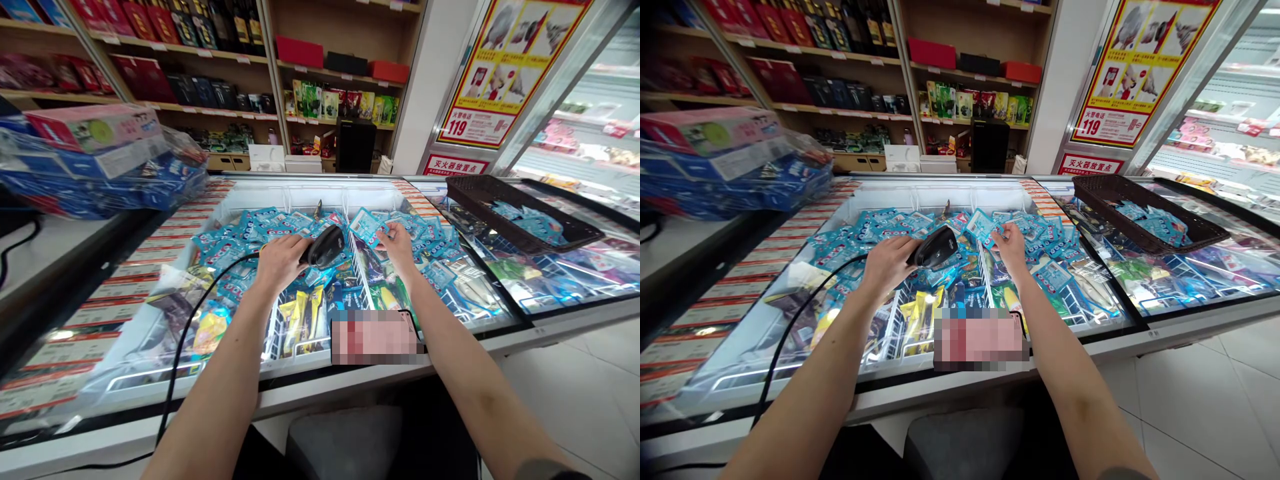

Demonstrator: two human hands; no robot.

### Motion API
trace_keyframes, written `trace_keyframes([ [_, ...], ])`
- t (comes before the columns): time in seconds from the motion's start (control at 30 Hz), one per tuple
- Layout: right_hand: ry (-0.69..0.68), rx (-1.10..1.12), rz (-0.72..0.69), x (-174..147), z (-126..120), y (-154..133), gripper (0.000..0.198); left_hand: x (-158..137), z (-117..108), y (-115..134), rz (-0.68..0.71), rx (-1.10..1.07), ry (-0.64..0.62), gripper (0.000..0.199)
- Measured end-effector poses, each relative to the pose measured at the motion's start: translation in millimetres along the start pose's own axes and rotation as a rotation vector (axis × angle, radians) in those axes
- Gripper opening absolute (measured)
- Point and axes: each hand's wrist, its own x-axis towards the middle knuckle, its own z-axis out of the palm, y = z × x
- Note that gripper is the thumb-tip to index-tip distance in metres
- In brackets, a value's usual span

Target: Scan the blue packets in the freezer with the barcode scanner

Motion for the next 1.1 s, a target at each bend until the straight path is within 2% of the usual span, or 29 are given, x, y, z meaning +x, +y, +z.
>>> trace_keyframes([
  [0.53,-0.016,-0.035,-0.033,0.0,3.2,2.5,0.043,1.3,2.0,0.4,0.021,-0.018,-0.02,0.039],
  [0.83,-0.027,0.09,-0.028,-1.4,4.9,0.0,0.042,1.0,3.4,0.2,0.031,-0.015,-0.004,0.039],
  [1.1,-0.029,0.116,-0.048,-3.1,4.5,-0.6,0.041,0.9,2.2,1.5,0.036,-0.01,0.002,0.039],
])
